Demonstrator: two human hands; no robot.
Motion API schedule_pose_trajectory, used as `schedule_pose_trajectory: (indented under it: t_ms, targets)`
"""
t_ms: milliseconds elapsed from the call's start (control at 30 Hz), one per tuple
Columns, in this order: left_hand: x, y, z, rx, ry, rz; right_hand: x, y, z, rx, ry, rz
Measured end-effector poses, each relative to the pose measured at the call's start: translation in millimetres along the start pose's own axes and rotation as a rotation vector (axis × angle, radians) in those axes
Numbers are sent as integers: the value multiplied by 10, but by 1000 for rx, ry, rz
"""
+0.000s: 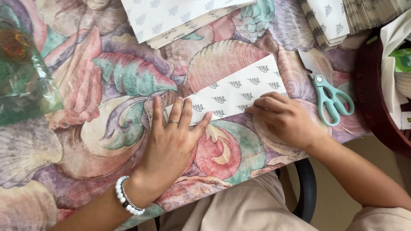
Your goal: Folding printed paper sheets into bags on a table at a steady pace.
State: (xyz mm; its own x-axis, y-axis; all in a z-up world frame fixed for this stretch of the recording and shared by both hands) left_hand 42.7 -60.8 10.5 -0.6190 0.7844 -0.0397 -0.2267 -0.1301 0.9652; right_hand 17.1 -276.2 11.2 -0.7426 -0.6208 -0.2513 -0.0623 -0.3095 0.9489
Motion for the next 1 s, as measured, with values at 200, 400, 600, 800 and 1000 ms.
schedule_pose_trajectory:
  t_ms: [200,400,600,800,1000]
  targets:
    - [36,-37,67,130,-66,-48,93,112,-204,-107,-113,-69]
    - [-54,27,87,199,-63,-43,-577,-193,-120,-95,-183,292]
    - [81,-91,173,215,-51,-43,-1034,-64,-230,-163,-99,215]
    - [-109,12,291,360,-29,-27,-372,156,-1025,224,-407,232]
    - [-879,17,173,477,51,-209,-200,-5,-1048,365,-399,43]
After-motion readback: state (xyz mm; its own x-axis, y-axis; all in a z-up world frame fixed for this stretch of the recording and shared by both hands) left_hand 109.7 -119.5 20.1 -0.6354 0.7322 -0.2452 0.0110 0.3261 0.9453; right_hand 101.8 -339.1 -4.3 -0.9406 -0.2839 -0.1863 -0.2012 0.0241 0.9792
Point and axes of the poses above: each hand's wrist, its own x-axis away from the middle knuckle, its own y-axis out of the back of the hand, z = x × y, the point moved 7 cm from there along -x, towards the middle knuckle, and after that the axes turned 2 degrees about z, right-handed, at the moved point
